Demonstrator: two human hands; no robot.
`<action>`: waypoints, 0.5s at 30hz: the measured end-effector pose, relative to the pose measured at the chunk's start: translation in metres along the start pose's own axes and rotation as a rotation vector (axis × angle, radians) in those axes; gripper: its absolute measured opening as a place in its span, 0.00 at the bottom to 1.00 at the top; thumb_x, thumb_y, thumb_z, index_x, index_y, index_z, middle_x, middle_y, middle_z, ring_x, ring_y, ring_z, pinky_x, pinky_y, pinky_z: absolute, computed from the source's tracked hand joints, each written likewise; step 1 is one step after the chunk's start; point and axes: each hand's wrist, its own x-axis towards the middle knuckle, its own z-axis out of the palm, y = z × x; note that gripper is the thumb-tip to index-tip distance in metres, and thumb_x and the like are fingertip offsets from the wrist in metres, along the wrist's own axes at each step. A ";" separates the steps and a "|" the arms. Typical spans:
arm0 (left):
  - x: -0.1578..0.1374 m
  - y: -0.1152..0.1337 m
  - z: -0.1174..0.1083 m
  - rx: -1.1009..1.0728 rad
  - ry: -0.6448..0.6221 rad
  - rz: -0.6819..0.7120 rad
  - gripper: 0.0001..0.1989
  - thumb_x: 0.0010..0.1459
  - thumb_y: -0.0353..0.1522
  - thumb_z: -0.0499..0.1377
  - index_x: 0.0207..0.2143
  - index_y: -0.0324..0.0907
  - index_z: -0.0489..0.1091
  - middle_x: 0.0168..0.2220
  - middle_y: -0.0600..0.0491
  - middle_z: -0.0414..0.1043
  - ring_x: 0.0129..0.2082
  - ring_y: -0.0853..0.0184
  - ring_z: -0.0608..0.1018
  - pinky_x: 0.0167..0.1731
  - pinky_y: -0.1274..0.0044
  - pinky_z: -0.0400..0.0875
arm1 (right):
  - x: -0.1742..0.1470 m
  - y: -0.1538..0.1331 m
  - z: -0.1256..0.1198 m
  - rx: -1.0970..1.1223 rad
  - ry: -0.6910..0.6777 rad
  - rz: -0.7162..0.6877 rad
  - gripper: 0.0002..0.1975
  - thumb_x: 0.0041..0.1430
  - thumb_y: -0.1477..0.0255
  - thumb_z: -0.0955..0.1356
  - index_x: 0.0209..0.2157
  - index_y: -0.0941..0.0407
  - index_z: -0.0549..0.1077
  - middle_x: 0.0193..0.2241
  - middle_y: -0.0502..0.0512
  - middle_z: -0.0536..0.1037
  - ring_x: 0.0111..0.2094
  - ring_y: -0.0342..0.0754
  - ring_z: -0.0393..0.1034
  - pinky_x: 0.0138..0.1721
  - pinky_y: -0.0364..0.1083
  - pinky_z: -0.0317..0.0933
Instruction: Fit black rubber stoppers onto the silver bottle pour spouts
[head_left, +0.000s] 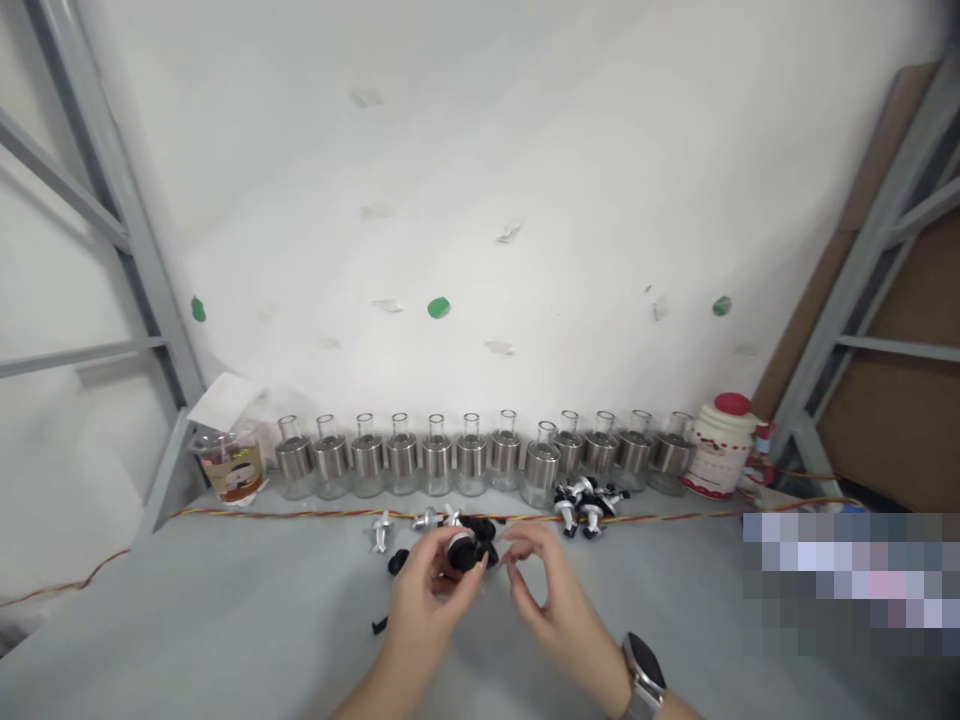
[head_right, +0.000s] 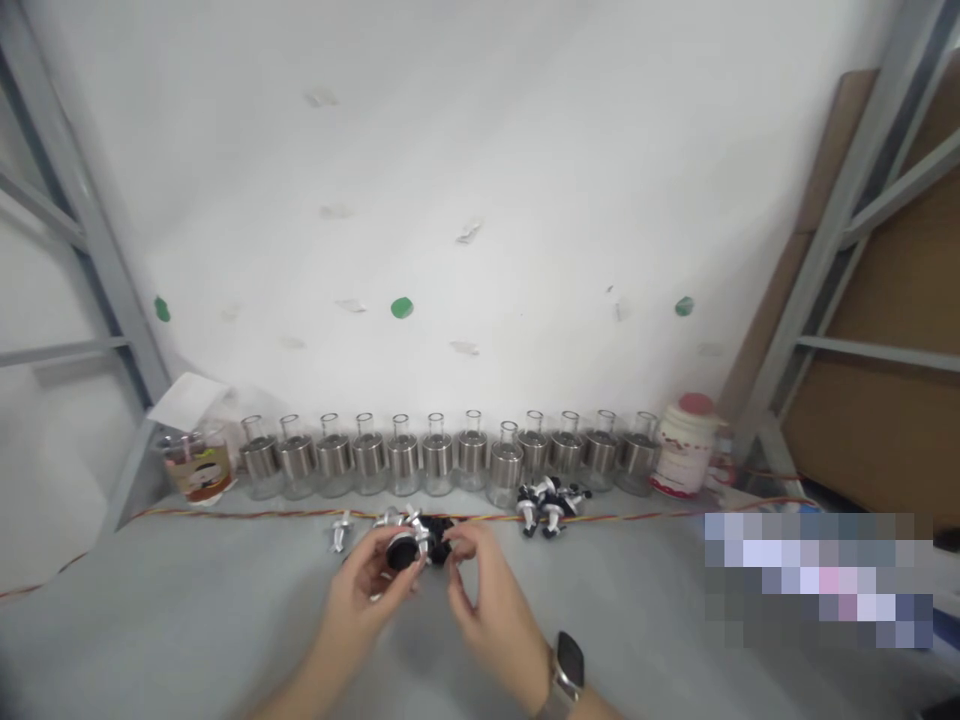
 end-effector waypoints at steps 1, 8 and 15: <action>-0.001 -0.001 0.000 0.014 -0.001 0.002 0.13 0.49 0.35 0.61 0.38 0.41 0.66 0.32 0.53 0.68 0.29 0.68 0.73 0.25 0.77 0.73 | 0.000 0.002 0.001 -0.005 0.019 0.004 0.13 0.55 0.80 0.58 0.43 0.55 0.59 0.36 0.56 0.68 0.36 0.47 0.66 0.39 0.48 0.64; -0.006 -0.005 0.000 0.040 -0.074 0.039 0.12 0.50 0.33 0.60 0.38 0.42 0.68 0.33 0.53 0.65 0.30 0.67 0.74 0.26 0.76 0.74 | -0.004 0.008 0.005 0.029 -0.091 0.096 0.13 0.51 0.84 0.59 0.37 0.54 0.59 0.33 0.52 0.66 0.31 0.45 0.64 0.35 0.46 0.62; -0.002 -0.002 -0.003 0.192 -0.165 0.121 0.11 0.53 0.32 0.57 0.41 0.45 0.67 0.39 0.51 0.68 0.38 0.64 0.73 0.33 0.76 0.70 | -0.004 -0.009 0.001 -0.090 -0.306 0.150 0.19 0.48 0.81 0.65 0.43 0.53 0.62 0.37 0.52 0.67 0.34 0.49 0.63 0.37 0.47 0.59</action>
